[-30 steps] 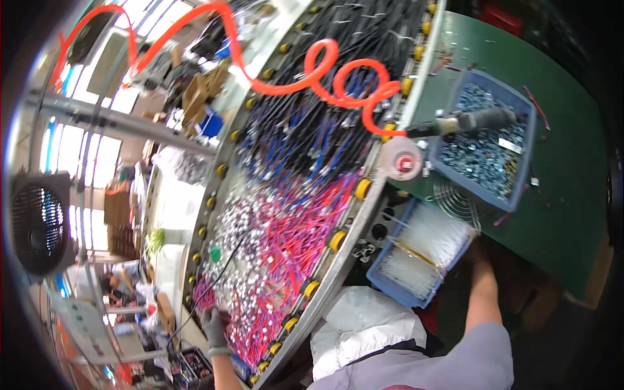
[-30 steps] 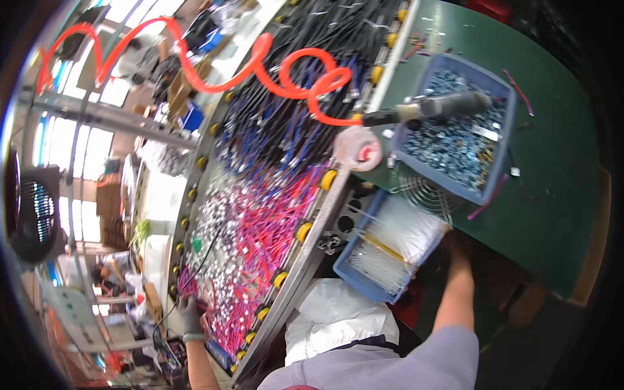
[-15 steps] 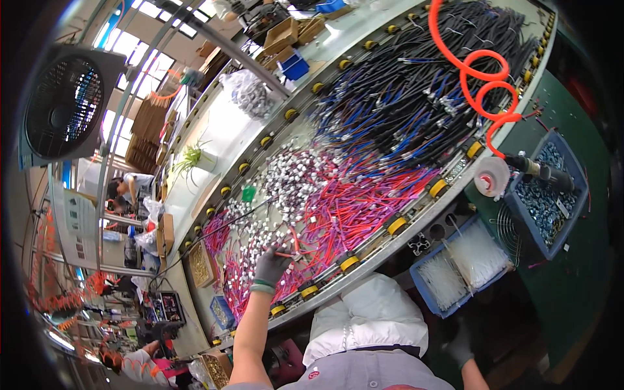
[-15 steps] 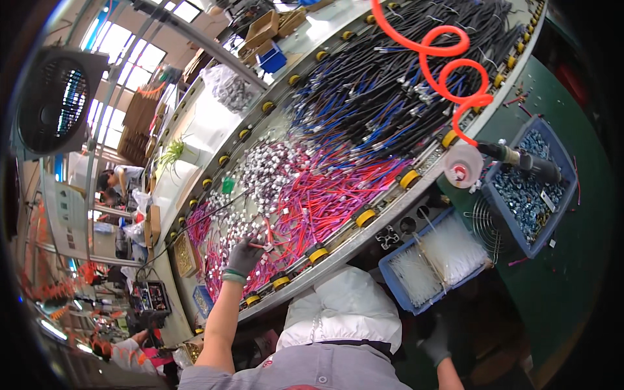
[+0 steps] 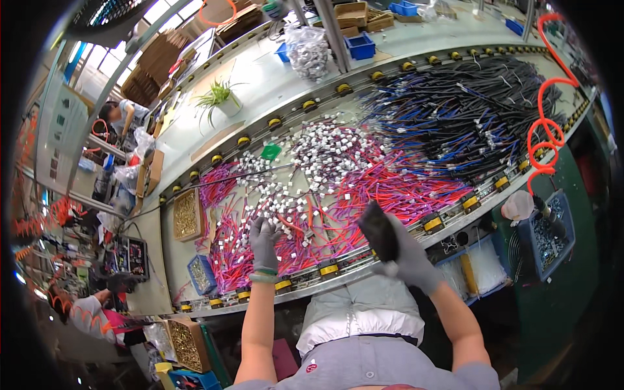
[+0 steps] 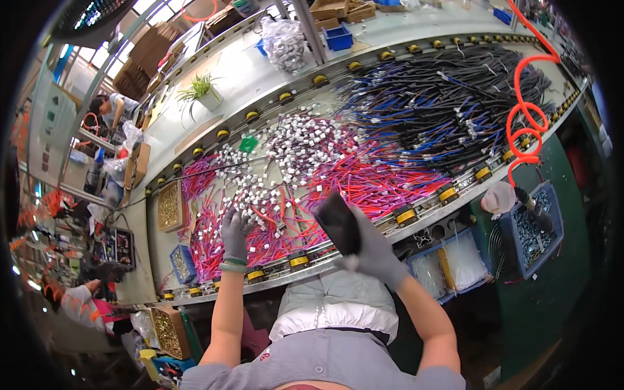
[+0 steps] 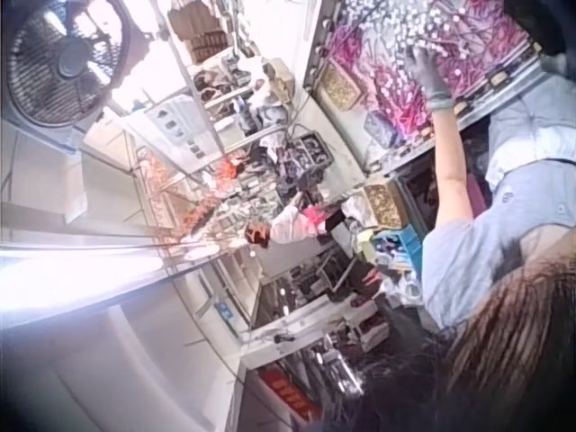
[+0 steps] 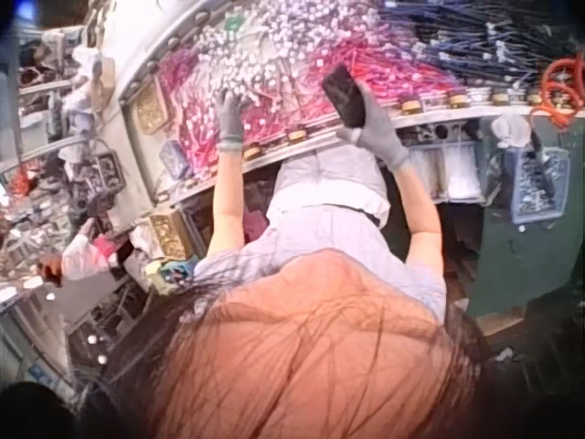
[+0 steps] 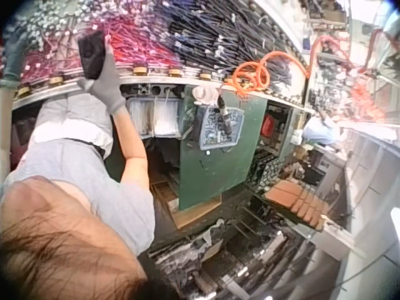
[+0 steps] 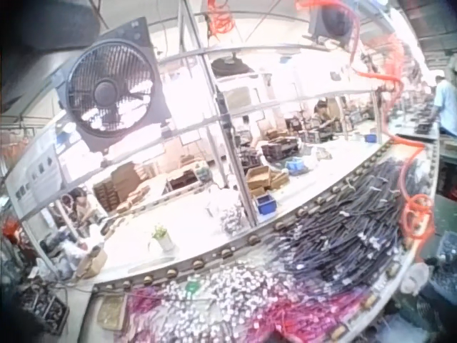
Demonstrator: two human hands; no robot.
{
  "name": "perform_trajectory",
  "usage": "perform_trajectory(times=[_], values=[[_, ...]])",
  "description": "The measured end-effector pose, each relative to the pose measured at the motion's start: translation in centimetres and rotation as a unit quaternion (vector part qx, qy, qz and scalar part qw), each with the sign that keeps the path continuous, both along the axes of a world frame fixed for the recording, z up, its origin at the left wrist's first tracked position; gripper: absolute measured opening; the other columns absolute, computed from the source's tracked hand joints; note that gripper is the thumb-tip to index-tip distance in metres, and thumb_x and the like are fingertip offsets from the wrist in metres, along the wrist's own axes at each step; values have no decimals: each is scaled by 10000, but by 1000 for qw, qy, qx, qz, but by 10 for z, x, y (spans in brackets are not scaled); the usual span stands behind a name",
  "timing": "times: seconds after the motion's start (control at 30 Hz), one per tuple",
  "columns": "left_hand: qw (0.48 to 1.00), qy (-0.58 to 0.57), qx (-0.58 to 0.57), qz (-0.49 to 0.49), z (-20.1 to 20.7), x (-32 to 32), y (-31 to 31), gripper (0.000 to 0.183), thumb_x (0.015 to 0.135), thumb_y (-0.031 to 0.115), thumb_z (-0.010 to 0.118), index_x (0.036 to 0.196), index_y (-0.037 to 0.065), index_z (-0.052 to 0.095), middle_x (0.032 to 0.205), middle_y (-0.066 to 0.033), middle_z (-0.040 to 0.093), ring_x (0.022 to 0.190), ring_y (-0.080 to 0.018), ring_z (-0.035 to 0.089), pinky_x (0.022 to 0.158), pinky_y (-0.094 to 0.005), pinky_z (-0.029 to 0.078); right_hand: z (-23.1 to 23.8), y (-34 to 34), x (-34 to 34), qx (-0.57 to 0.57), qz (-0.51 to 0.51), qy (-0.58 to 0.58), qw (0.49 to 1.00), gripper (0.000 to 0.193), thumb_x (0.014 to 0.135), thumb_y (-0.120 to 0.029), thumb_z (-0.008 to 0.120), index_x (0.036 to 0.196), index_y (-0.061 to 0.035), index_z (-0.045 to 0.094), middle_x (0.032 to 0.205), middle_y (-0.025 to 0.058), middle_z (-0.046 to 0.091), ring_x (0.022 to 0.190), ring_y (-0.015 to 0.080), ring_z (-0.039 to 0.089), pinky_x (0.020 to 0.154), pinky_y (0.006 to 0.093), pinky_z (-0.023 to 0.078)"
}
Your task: The person assembles electronic power supply units on a factory workbench. They connect internal wires, secure components with a pneumatic screwdriver, and organize the units on the table.
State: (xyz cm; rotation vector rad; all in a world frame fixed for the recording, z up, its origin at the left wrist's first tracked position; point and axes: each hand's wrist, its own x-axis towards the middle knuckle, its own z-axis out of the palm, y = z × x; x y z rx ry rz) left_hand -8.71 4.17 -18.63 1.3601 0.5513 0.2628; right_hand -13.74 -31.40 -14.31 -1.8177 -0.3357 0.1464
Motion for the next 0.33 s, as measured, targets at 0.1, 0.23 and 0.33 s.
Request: perform_trajectory(times=[0.1, 0.23, 0.33], values=[[1000, -15, 6, -27, 21, -21, -7, 242, 975, 144, 512, 1184, 27, 548, 972, -47, 601, 823, -133, 613, 707, -280, 546, -9, 70, 65, -220, -74, 55, 971, 1129, 637, -422, 827, 1478, 8, 210, 1326, 229, 495, 1201, 349, 530, 996, 401, 439], [991, -36, -14, -125, 14, -53, -22, 224, 973, 154, 532, 1153, 27, 576, 1012, -62, 617, 860, -153, 639, 746, -295, 555, -45, 123, 102, -370, -101, 104, 918, 1099, 681, -472, 782, 1487, -12, 194, 1388, 230, 432, 1240, 350, 499, 1020, 422, 418], [986, -18, -76, -148, 12, -63, -43, 284, 968, 183, 568, 1220, 51, 556, 1105, -73, 633, 901, -182, 656, 779, -306, 558, -89, 130, 94, -349, -75, 39, 933, 1081, 704, -489, 762, 1497, -39, 181, 1409, 224, 413, 1252, 405, 475, 1057, 431, 386]])
